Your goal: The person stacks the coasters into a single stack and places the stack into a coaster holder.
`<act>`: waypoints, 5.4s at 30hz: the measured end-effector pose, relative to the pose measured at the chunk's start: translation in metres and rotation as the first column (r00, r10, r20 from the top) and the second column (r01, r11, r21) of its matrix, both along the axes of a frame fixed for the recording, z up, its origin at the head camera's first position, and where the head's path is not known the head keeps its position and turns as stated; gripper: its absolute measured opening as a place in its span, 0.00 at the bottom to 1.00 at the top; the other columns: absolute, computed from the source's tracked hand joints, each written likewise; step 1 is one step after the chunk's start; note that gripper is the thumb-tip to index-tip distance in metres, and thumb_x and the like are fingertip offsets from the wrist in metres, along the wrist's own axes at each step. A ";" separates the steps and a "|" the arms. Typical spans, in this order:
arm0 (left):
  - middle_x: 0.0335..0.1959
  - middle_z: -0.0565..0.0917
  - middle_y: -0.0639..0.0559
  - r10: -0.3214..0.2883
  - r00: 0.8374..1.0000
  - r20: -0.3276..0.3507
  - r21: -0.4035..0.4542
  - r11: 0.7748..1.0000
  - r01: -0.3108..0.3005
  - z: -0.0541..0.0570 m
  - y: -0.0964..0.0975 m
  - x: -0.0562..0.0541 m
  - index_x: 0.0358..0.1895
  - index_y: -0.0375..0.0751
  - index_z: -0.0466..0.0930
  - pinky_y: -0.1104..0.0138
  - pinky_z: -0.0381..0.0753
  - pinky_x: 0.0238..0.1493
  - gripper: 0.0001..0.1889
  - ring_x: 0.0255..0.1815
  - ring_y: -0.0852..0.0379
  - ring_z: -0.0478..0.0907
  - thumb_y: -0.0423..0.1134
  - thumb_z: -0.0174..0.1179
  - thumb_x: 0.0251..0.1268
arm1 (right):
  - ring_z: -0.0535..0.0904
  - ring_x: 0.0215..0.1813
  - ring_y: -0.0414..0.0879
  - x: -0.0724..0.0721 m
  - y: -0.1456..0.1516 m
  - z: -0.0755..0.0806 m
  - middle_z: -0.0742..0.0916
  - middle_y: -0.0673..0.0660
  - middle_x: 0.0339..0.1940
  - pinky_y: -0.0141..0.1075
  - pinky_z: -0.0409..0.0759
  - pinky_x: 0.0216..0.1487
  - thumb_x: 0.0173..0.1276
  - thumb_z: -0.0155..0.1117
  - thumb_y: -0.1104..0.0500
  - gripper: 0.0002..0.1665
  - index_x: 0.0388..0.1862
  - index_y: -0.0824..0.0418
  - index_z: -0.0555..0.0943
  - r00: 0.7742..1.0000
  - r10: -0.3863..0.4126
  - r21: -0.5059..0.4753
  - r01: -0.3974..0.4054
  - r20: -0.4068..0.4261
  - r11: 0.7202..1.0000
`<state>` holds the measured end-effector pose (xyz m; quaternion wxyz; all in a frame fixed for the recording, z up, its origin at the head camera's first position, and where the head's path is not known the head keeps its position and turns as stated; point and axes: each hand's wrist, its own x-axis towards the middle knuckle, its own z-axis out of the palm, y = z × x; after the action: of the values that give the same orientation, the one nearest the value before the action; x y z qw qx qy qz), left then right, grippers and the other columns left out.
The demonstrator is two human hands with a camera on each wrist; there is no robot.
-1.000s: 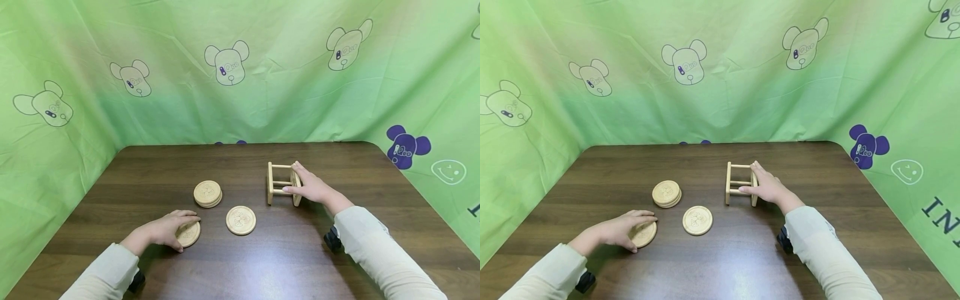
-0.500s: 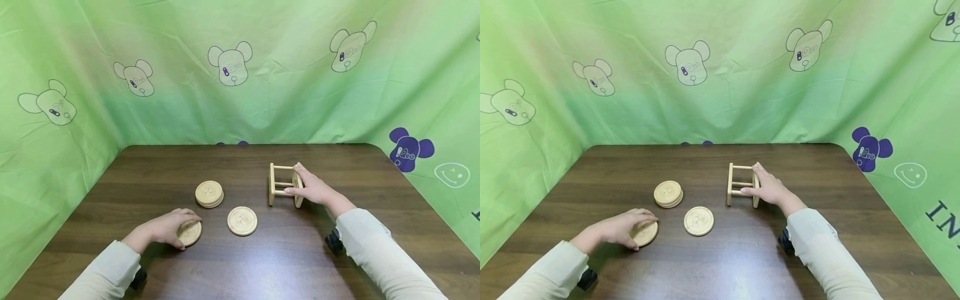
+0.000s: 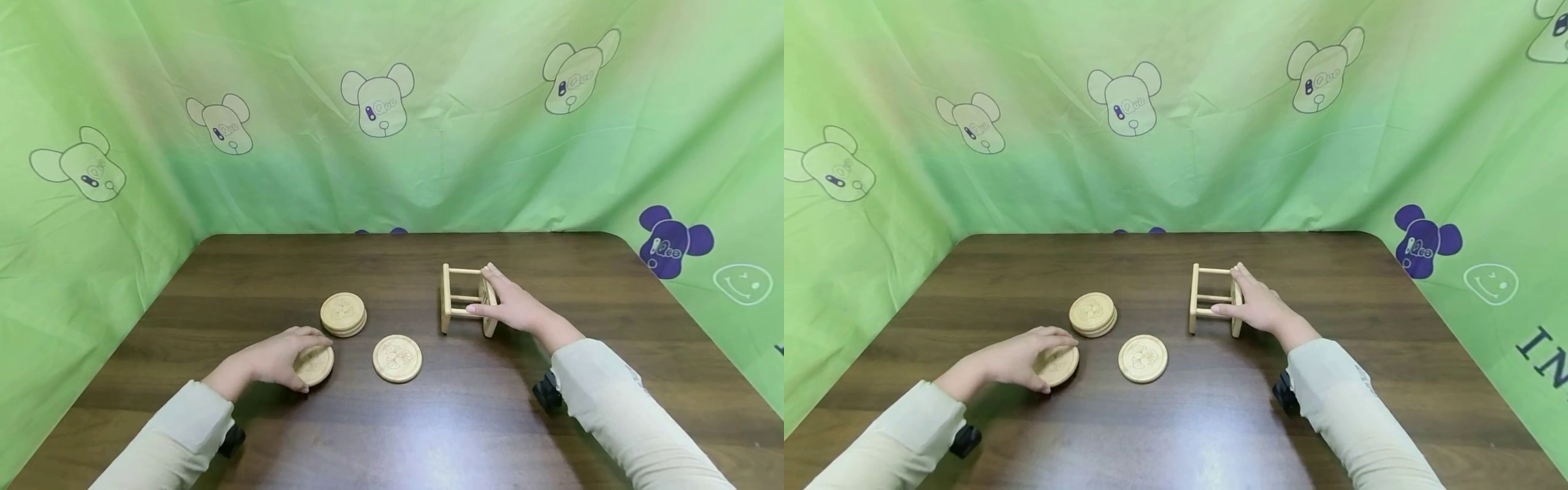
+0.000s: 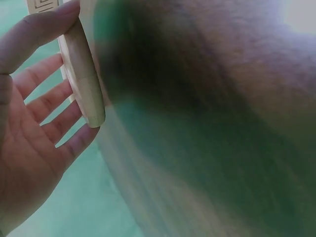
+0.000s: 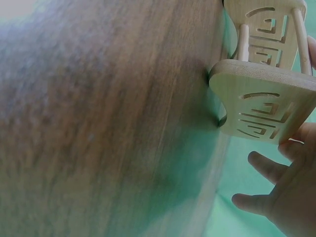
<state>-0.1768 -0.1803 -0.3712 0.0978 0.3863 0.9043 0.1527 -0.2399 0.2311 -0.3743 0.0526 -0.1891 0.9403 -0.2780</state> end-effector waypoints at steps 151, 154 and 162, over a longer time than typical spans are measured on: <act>0.58 0.63 0.44 -0.014 0.999 0.045 0.025 1.000 0.013 0.028 0.067 -0.056 0.60 0.38 0.63 0.59 0.59 0.56 0.37 0.59 0.49 0.58 0.41 0.66 0.41 | 0.39 0.66 0.59 -0.003 -0.001 -0.001 0.43 0.67 0.66 0.53 0.44 0.60 0.54 0.56 0.39 0.55 0.66 0.70 0.43 1.000 0.006 -0.023 -0.005 0.017 1.000; 0.58 0.64 0.45 -0.029 1.000 0.010 0.003 1.000 0.029 0.028 0.071 -0.054 0.60 0.39 0.63 0.58 0.58 0.56 0.37 0.58 0.50 0.59 0.42 0.66 0.41 | 0.39 0.66 0.60 -0.002 -0.001 -0.001 0.43 0.67 0.67 0.53 0.44 0.60 0.54 0.56 0.39 0.55 0.66 0.70 0.43 1.000 0.004 -0.022 -0.004 0.018 1.000; 0.57 0.66 0.45 -0.108 0.994 -0.007 0.013 0.994 0.108 0.026 0.084 -0.049 0.59 0.37 0.63 0.63 0.60 0.55 0.37 0.57 0.52 0.61 0.41 0.66 0.41 | 0.39 0.66 0.59 -0.001 -0.001 -0.001 0.43 0.66 0.67 0.53 0.43 0.60 0.54 0.56 0.38 0.56 0.66 0.70 0.43 1.000 0.001 -0.026 -0.001 0.022 1.000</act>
<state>-0.2257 -0.0959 -0.3452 0.1006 0.4356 0.8814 0.1522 -0.2413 0.2304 -0.3753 0.0607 -0.1870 0.9359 -0.2921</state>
